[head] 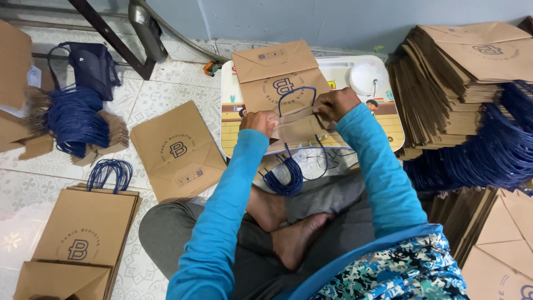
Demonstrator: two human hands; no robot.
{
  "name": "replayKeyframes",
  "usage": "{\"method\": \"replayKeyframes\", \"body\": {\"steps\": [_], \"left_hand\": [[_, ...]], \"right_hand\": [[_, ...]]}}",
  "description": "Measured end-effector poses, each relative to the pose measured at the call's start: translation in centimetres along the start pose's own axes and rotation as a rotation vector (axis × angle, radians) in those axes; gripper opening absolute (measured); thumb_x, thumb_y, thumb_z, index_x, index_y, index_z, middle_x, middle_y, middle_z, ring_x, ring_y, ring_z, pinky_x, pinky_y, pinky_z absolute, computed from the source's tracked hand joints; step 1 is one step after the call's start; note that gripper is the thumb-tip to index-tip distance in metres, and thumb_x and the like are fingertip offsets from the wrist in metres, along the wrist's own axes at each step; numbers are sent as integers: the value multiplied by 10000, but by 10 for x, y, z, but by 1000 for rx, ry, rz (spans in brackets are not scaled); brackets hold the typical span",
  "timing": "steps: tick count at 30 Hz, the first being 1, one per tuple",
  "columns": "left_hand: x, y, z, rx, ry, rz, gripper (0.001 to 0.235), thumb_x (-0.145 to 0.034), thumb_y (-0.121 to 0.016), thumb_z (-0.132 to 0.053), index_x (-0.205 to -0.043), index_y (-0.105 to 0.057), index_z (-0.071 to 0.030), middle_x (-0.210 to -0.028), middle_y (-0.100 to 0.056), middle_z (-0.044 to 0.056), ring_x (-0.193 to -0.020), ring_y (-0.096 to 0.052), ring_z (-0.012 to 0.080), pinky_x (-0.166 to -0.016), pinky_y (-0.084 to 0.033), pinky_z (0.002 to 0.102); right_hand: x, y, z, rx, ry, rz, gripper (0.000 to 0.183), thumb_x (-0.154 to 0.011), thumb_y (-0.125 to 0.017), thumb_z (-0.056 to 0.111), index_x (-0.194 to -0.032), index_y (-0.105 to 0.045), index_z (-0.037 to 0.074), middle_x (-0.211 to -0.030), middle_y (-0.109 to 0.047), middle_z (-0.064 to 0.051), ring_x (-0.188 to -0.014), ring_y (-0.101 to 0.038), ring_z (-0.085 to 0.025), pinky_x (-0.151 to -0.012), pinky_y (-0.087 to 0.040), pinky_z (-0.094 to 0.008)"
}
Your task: The person assembles flat paper bags by folding the sides and bottom, applying adhesive tape to secure the folds, and inserting blue rope handles through the side slots. The person repeats this process for multiple bags.
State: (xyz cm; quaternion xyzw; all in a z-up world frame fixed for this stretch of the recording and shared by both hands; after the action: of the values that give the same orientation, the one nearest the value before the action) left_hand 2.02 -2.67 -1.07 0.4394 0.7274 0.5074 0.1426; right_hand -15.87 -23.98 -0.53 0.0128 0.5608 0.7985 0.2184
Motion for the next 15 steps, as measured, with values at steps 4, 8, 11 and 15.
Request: {"method": "replayKeyframes", "body": {"steps": [4, 8, 11, 15], "left_hand": [[4, 2, -2, 19, -6, -5, 312, -998, -627, -341, -1295, -716, -381, -1171, -743, 197, -1128, -720, 400, -962, -620, 492], [-10, -10, 5, 3, -30, -7, 306, -1001, -617, -354, -1290, -711, -388, -1170, -743, 197, -1136, -716, 400, -974, -616, 490], [-20, -21, 12, -8, -62, -26, 285, -1005, -596, -340, -1255, -728, -375, -1135, -751, 207, -1108, -725, 408, -952, -625, 498], [-23, -26, 15, -45, -73, -46, 296, -999, -582, -354, -1251, -737, -367, -1095, -763, 205, -1074, -740, 400, -927, -635, 498]], "right_hand": [[2, 6, 8, -6, -2, -3, 132, -918, -789, 381, -903, -770, 252, -794, -744, -45, -791, -732, -309, -784, -601, -447], [4, 8, 10, 16, 7, 6, 131, -937, -763, 367, -891, -761, 245, -770, -741, -39, -774, -728, -307, -786, -603, -439], [5, 10, 14, 36, 20, 12, 126, -949, -748, 355, -896, -758, 241, -774, -743, -44, -773, -729, -313, -792, -605, -446], [7, 2, 7, 60, 43, 0, 122, -955, -736, 371, -903, -753, 261, -788, -746, -41, -786, -730, -315, -799, -609, -450]]}}
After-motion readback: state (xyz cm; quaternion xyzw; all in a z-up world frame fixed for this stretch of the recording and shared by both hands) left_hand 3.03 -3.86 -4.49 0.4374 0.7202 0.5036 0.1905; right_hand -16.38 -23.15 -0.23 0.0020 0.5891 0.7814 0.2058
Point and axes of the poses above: each hand's wrist, its own x-axis away from the middle knuckle, its own y-axis out of the back of the hand, z = x × y, the point moved 3 cm from there along -x, towards the middle knuckle
